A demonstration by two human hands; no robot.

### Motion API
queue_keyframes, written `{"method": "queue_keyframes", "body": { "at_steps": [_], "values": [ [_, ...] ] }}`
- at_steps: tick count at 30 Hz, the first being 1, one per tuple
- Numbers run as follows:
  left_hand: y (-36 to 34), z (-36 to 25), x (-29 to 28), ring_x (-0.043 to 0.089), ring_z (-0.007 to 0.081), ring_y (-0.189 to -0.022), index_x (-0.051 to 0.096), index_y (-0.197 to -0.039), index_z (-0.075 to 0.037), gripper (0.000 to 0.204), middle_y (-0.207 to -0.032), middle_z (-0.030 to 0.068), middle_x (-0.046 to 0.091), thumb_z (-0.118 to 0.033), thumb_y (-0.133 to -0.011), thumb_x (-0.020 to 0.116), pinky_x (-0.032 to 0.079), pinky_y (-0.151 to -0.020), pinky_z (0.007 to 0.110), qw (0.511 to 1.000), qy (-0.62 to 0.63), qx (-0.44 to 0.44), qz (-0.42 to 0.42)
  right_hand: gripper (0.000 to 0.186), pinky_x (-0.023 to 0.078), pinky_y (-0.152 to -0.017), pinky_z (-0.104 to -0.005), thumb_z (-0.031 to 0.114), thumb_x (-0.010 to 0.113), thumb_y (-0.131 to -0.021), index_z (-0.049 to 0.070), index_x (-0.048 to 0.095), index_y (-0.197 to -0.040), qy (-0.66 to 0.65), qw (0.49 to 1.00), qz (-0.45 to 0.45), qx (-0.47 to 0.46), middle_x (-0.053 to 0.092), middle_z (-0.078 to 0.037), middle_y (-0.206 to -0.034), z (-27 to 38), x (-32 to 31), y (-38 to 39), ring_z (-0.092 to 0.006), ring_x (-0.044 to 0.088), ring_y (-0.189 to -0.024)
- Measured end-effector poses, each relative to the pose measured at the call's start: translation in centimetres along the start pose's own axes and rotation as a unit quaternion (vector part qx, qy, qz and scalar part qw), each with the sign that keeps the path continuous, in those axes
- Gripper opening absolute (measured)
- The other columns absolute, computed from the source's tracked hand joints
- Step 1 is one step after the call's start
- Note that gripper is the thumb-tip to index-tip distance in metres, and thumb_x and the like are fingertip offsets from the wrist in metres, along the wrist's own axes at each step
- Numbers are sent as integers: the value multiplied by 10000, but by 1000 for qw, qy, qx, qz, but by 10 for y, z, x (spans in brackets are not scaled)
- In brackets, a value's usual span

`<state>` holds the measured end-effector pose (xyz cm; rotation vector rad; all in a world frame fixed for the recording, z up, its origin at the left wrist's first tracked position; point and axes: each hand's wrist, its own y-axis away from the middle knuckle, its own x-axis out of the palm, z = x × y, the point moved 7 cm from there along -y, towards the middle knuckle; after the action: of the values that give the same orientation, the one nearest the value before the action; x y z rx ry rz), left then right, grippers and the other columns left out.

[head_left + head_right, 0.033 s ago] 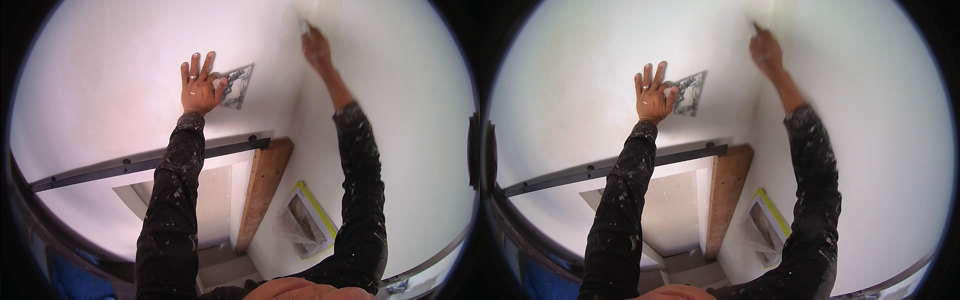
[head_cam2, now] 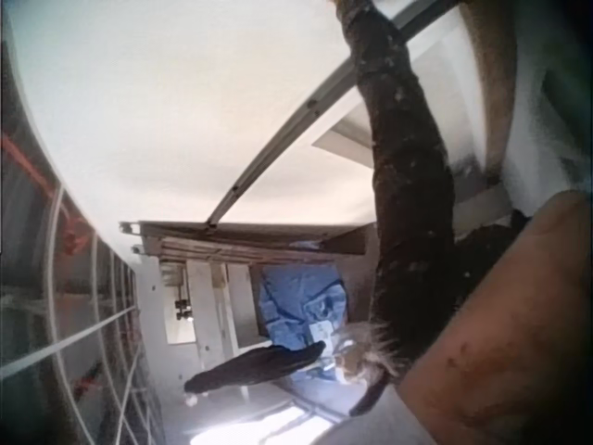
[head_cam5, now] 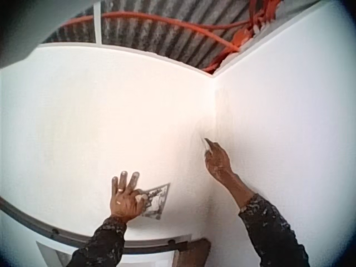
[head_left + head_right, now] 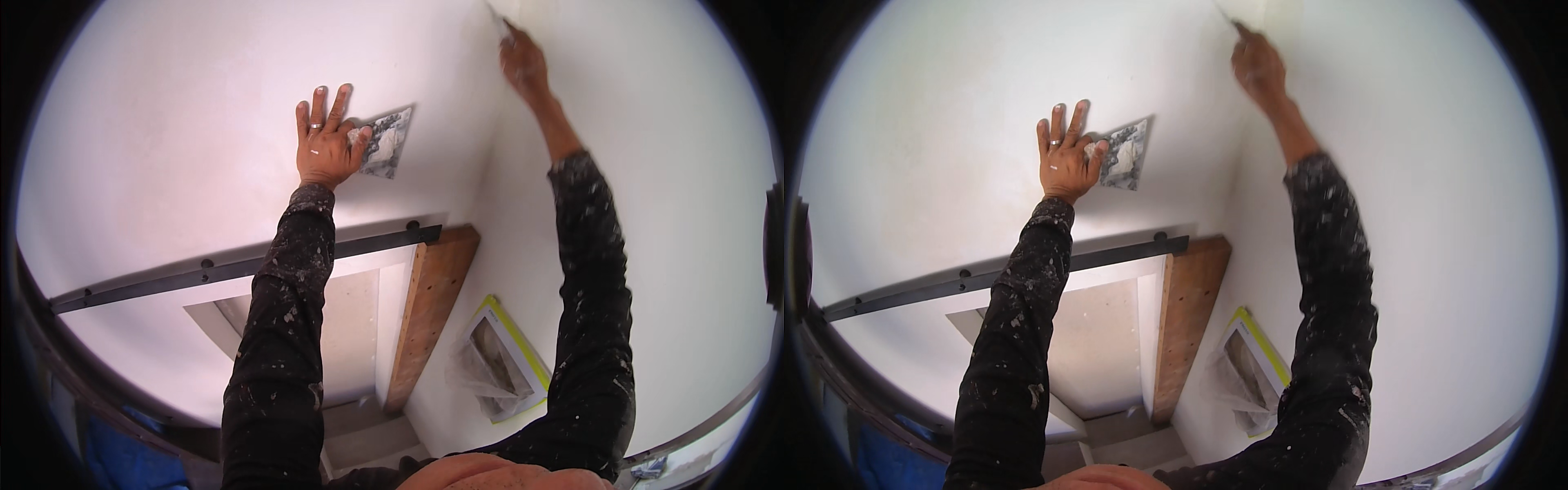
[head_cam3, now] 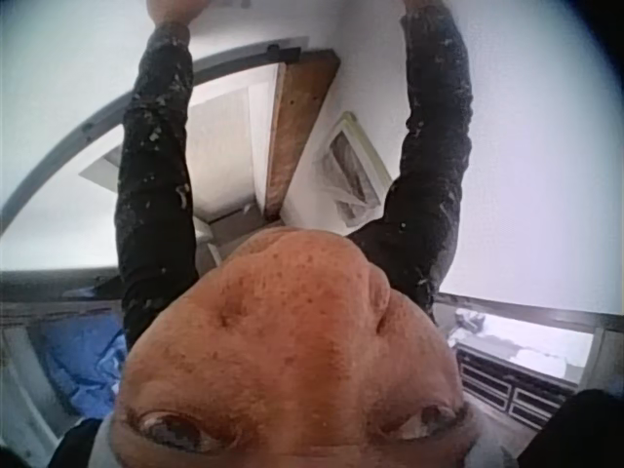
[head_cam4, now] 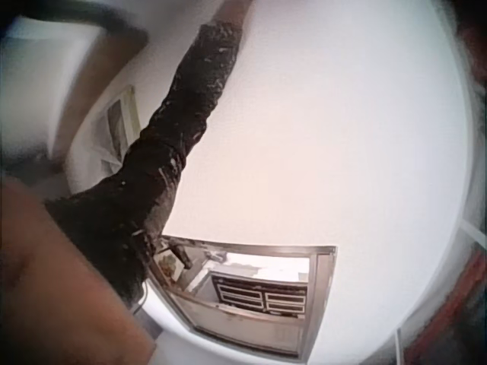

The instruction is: The person applies plaster to a white wall using a trowel and a hawk, smoothing the surface in broad strokes. They briefly move a yellow plastic stool to reposition themselves before continuing to apply and smooth plaster near a window frame.

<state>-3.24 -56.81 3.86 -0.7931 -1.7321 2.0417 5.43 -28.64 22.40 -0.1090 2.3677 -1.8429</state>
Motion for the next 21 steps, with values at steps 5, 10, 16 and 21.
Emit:
{"method": "queue_keyframes", "body": {
  "at_steps": [5, 10, 16, 21],
  "values": [
    [-11, -25, 8, 118, 278, -1524, 772, -906, -93, 558, -1600, -26, 333, -505, -1010, 411, 50, -1214, 518, 999, 35, 1, -2, 273, 563, -748, -392, 88, 486, -971, 1, 624, -1189, 124, 972, -95, -178, 667, -181, -1117, -84, 12, -86, -293, 651, -855],
    [-4, -2, 2, 130, 270, -1520, 774, -913, -106, 548, -1601, -33, 328, -512, -1007, 418, 54, -1214, 517, 1000, -15, -7, 12, 355, 531, -827, -429, 116, 517, -907, 70, 631, -1240, 59, 998, 36, -6, 676, -186, -1124, -56, 55, -46, -335, 653, -987],
    [-10, -11, 6, 131, 263, -1519, 772, -925, -124, 542, -1603, -47, 322, -521, -1009, 413, 63, -1212, 520, 1000, 5, 4, -11, 444, 509, -891, -447, 95, 540, -854, 93, 607, -1293, 181, 979, 81, -48, 684, -169, -1154, 8, 31, 141, -334, 650, -1071],
    [-8, -2, 4, 126, 262, -1522, 772, -916, -124, 560, -1605, -51, 318, -526, -1014, 394, 49, -1217, 505, 1000, -17, -2, 8, 421, 525, -856, -465, 147, 562, -905, 39, 568, -1311, 25, 949, 235, 210, 695, -219, -1017, 7, 6, 155, -379, 673, -962]
  ]
}}
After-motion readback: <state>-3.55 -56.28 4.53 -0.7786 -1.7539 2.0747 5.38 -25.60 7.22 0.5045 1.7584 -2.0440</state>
